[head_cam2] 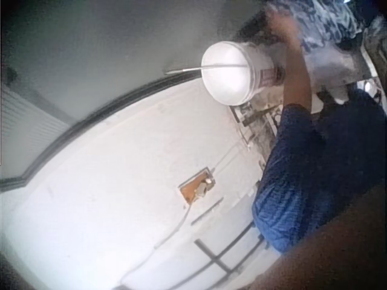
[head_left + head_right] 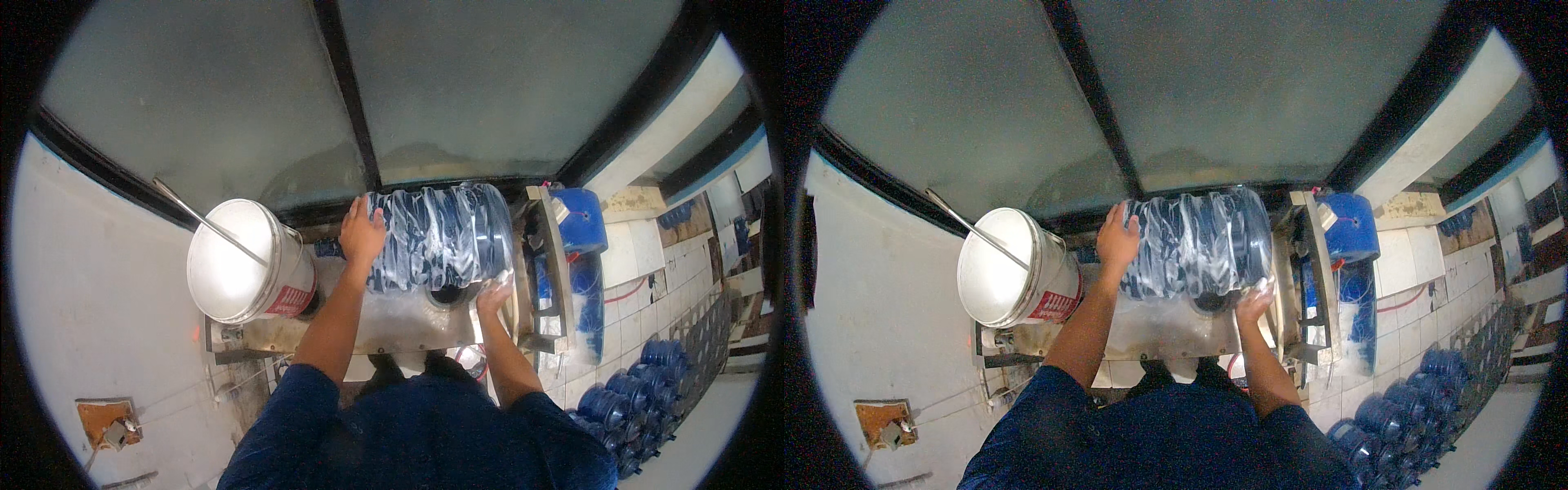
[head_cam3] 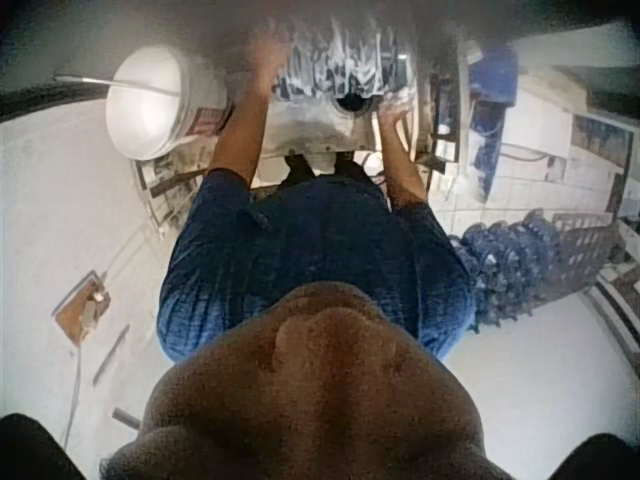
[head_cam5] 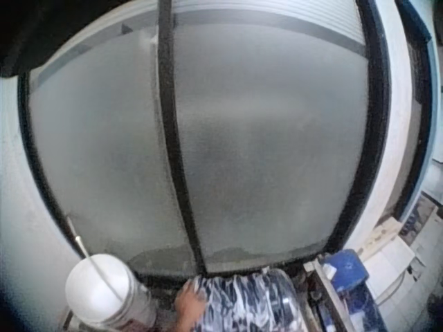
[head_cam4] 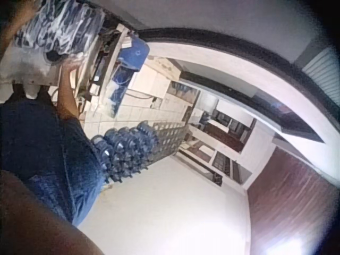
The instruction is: The person retrieves a large blue water jug, places it on a metal sink, and scrubs the exterior with a soapy sponge. They rinse the jug with a hose and continue scrubbing the surface thoroughly.
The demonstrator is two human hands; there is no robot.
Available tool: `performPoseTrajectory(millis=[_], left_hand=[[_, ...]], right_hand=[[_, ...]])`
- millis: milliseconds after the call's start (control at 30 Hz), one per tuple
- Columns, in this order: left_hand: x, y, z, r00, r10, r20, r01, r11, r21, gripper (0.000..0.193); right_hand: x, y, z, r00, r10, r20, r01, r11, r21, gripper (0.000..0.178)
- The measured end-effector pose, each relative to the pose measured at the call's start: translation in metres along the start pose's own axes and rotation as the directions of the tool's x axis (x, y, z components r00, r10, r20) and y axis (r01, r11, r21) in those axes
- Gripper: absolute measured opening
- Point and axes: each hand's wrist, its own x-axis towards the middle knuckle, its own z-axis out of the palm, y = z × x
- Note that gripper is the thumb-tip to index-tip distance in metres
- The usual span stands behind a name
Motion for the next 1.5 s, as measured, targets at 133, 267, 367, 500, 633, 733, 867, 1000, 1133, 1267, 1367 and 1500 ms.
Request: performPoseTrajectory(millis=[133, 267, 367, 500, 633, 733, 867, 1000, 1133, 1267, 1367, 1500], left_hand=[[-0.021, -0.008, -0.005, 0.998, 0.051, -0.045, -0.053, 0.997, -0.052, 0.053], [-0.062, -0.003, -0.022, 0.982, 0.094, -0.165, -0.105, 0.993, -0.061, 0.054], [-0.101, 0.004, -0.024, 0.969, 0.109, -0.221, -0.133, 0.986, -0.1, 0.057], [-0.155, 0.009, -0.011, 0.935, 0.134, -0.328, -0.164, 0.984, -0.067, 0.057], [-0.167, -0.015, 0.023, 0.881, 0.214, -0.421, -0.254, 0.967, -0.039, 0.062], [-0.165, -0.039, 0.036, 0.874, 0.311, -0.373, -0.341, 0.94, -0.016, 0.069], [-0.17, -0.081, 0.058, 0.846, 0.407, -0.346, -0.424, 0.905, 0.026, 0.081], [-0.182, -0.101, 0.073, 0.957, 0.198, -0.214, -0.223, 0.97, -0.1, 0.088], [-0.108, -0.048, -0.005, 0.955, 0.191, -0.227, -0.232, 0.957, -0.172, 0.07], [-0.003, -0.017, -0.041, 0.999, 0.024, 0.035, -0.015, 0.972, -0.236, 0.052], [0.014, -0.035, -0.015, 0.998, -0.023, 0.066, 0.031, 0.993, -0.115, 0.054], [0.008, -0.036, -0.018, 0.999, 0.034, 0.007, -0.033, 0.993, -0.116, 0.055]], right_hand=[[0.031, -0.038, 0.034, 0.861, -0.507, 0.043, 0.467, 0.754, -0.461, 0.054], [0.037, -0.203, 0.132, 0.915, -0.166, 0.367, 0.402, 0.337, -0.851, 0.059], [0.069, -0.23, 0.168, 0.884, 0.22, 0.412, 0.405, 0.082, -0.911, 0.07], [0.091, -0.211, 0.193, 0.845, 0.253, 0.471, 0.485, 0.004, -0.874, 0.073], [0.075, -0.22, 0.191, 0.87, 0.173, 0.461, 0.452, 0.089, -0.887, 0.069], [0.066, -0.203, 0.152, 0.876, -0.031, 0.481, 0.478, 0.184, -0.859, 0.064], [0.031, -0.174, 0.11, 0.839, -0.34, 0.424, 0.534, 0.369, -0.761, 0.064], [-0.001, -0.11, 0.068, 0.73, -0.542, 0.416, 0.649, 0.361, -0.67, 0.073], [-0.018, -0.103, 0.046, 0.758, -0.528, 0.382, 0.641, 0.501, -0.581, 0.076], [-0.031, -0.068, 0.012, 0.753, -0.462, 0.47, 0.655, 0.445, -0.611, 0.091], [-0.041, -0.06, 0.012, 0.821, -0.379, 0.428, 0.571, 0.581, -0.58, 0.102], [-0.015, -0.132, 0.084, 0.634, -0.612, 0.473, 0.759, 0.374, -0.533, 0.077]])
